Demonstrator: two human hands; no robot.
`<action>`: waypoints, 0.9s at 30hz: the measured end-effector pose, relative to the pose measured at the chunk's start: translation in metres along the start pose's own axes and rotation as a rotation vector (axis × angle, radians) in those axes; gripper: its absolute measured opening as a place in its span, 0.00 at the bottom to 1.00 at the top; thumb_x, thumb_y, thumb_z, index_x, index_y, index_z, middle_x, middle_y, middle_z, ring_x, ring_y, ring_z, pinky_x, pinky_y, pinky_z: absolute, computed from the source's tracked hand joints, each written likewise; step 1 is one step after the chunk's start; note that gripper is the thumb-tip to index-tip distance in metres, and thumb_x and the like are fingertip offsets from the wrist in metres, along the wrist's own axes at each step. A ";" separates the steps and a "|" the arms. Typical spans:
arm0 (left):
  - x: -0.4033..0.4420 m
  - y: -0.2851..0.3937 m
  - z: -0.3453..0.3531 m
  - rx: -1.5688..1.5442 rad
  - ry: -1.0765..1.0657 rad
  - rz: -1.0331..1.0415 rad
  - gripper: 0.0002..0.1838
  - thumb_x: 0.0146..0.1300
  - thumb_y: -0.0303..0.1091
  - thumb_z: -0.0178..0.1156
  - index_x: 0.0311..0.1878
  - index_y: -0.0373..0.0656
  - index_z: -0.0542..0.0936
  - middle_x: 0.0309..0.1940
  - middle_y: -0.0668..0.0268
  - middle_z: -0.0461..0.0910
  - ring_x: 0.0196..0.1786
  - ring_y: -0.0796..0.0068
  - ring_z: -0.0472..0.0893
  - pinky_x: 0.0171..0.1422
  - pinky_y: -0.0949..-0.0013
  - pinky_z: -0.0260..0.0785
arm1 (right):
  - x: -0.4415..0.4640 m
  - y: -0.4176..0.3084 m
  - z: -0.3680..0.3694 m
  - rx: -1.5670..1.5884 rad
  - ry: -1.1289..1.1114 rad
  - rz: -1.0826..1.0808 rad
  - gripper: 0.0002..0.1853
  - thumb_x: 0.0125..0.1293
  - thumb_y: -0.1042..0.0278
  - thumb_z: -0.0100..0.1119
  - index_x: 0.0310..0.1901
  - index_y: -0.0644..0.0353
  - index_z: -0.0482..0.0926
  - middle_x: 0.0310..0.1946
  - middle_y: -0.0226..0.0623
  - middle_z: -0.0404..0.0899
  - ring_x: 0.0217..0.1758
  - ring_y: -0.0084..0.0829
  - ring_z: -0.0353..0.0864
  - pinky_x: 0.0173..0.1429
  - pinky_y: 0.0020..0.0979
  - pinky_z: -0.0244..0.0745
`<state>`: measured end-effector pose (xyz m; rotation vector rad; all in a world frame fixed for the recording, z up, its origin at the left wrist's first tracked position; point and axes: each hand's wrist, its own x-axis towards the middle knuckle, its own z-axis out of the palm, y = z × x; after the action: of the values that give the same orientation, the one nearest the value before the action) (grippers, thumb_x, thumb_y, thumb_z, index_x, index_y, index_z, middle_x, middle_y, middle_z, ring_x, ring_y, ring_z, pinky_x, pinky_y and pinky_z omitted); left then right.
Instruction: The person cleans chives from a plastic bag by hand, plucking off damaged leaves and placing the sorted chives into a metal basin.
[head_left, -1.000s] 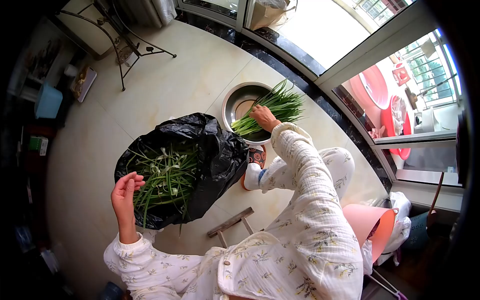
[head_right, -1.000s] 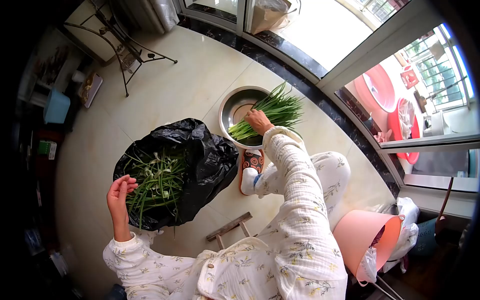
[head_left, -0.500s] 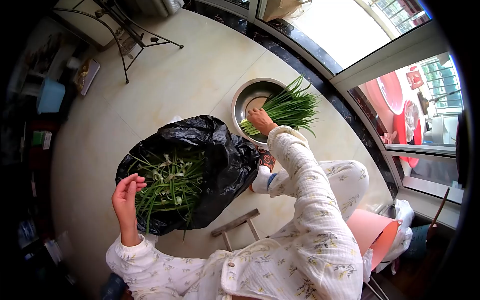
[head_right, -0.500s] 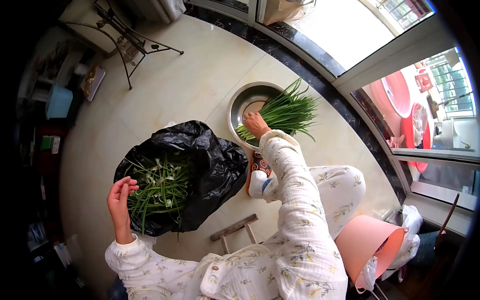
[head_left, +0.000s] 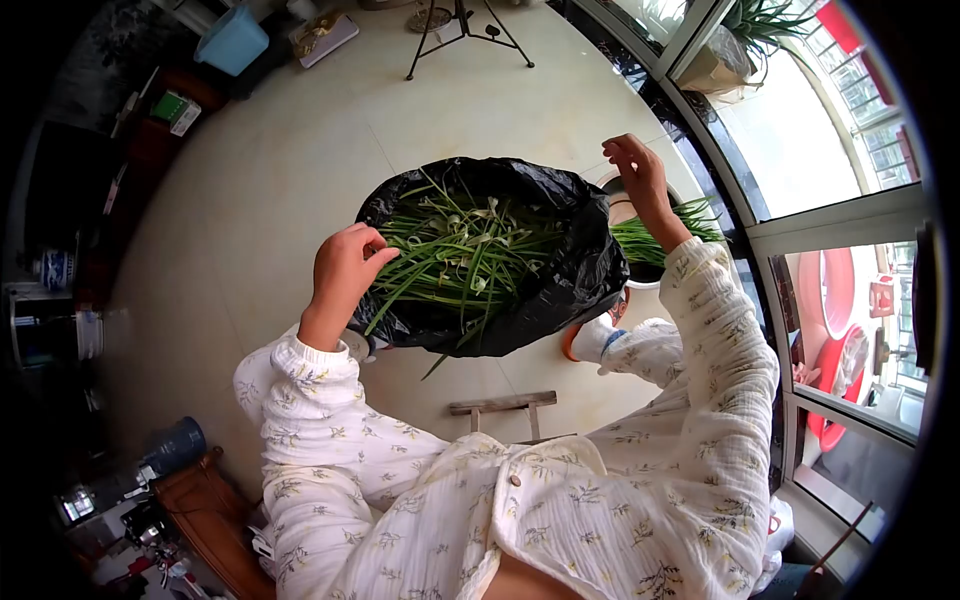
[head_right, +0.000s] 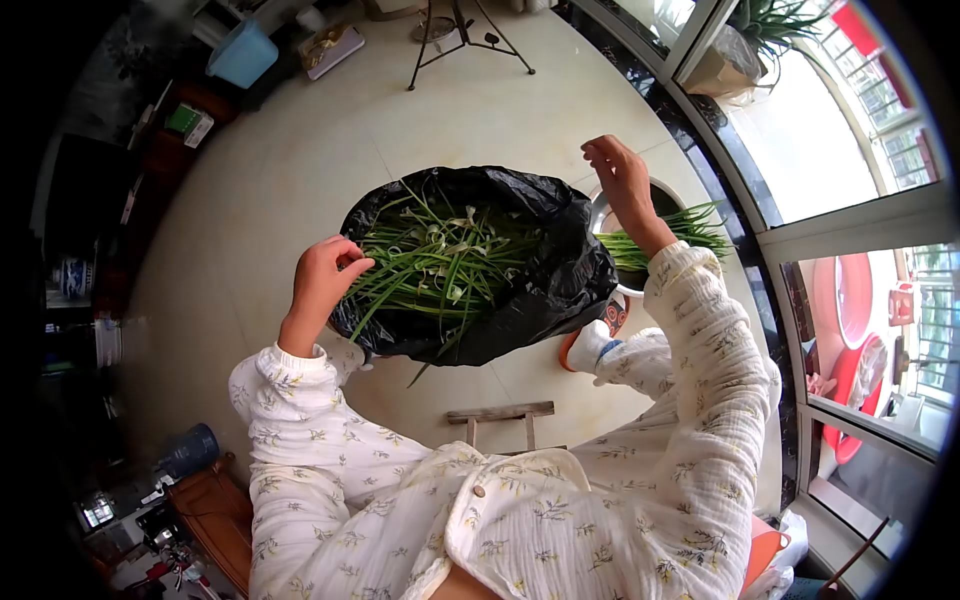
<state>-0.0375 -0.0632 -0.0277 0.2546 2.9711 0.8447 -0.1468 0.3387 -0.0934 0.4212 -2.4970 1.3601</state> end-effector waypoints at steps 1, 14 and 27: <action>-0.005 -0.002 -0.002 0.063 -0.048 -0.020 0.09 0.49 0.30 0.68 0.25 0.35 0.78 0.26 0.62 0.80 0.26 0.70 0.77 0.32 0.70 0.68 | -0.001 -0.035 0.008 0.025 -0.059 -0.108 0.05 0.64 0.73 0.54 0.38 0.63 0.77 0.31 0.39 0.78 0.34 0.37 0.79 0.36 0.31 0.72; -0.036 -0.062 0.020 0.351 0.110 0.175 0.14 0.43 0.21 0.63 0.36 0.41 0.79 0.38 0.62 0.74 0.48 0.59 0.72 0.53 0.58 0.66 | -0.101 -0.166 0.177 -0.535 -0.599 -0.921 0.11 0.58 0.67 0.52 0.42 0.55 0.78 0.59 0.35 0.69 0.65 0.35 0.64 0.69 0.41 0.57; -0.045 -0.062 0.013 0.087 0.294 0.288 0.09 0.48 0.22 0.62 0.35 0.38 0.81 0.42 0.60 0.77 0.46 0.59 0.75 0.52 0.60 0.69 | -0.051 -0.141 0.186 -0.367 -0.514 -0.499 0.05 0.59 0.67 0.56 0.36 0.54 0.78 0.38 0.31 0.75 0.47 0.36 0.73 0.53 0.37 0.66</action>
<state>-0.0015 -0.1161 -0.0722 0.6276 3.3035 0.8439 -0.0640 0.1148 -0.1014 1.3311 -2.6660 0.6376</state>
